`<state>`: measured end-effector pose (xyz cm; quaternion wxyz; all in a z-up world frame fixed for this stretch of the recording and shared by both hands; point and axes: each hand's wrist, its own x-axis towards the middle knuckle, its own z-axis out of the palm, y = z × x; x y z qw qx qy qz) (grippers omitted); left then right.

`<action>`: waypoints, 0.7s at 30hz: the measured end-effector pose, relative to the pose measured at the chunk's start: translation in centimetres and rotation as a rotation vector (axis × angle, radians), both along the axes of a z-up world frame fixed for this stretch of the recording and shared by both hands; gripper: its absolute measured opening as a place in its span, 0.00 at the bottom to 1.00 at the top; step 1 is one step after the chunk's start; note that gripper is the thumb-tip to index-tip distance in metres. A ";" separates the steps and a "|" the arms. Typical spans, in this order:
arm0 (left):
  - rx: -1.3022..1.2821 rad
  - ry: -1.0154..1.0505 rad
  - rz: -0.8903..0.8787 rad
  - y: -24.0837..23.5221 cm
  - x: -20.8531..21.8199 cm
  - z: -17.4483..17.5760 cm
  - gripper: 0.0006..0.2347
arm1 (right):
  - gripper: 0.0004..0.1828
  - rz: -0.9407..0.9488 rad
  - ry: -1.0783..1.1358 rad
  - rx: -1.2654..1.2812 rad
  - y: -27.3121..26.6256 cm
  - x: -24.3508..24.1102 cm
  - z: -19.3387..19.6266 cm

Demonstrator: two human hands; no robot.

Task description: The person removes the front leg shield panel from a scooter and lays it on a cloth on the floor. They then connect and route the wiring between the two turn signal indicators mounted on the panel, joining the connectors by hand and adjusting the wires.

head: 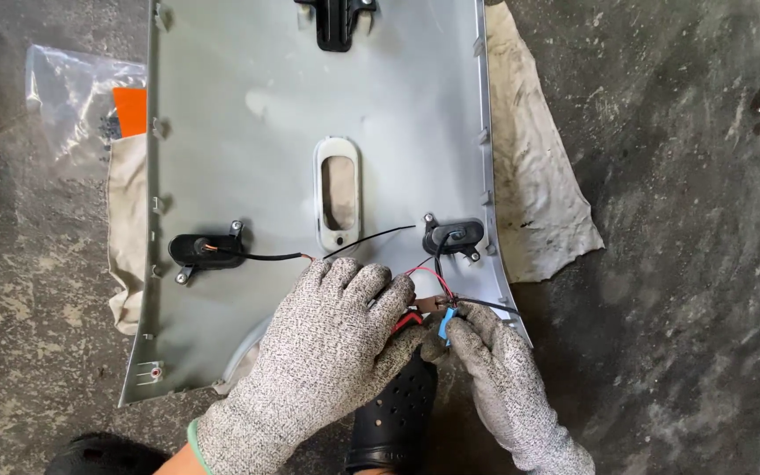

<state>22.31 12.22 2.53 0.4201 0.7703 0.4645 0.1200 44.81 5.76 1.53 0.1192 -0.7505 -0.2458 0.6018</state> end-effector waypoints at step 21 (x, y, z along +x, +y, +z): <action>-0.035 0.006 -0.056 -0.1 -0.1 -0.3 0.19 | 0.21 -0.035 0.056 0.039 -0.4 -0.2 -0.6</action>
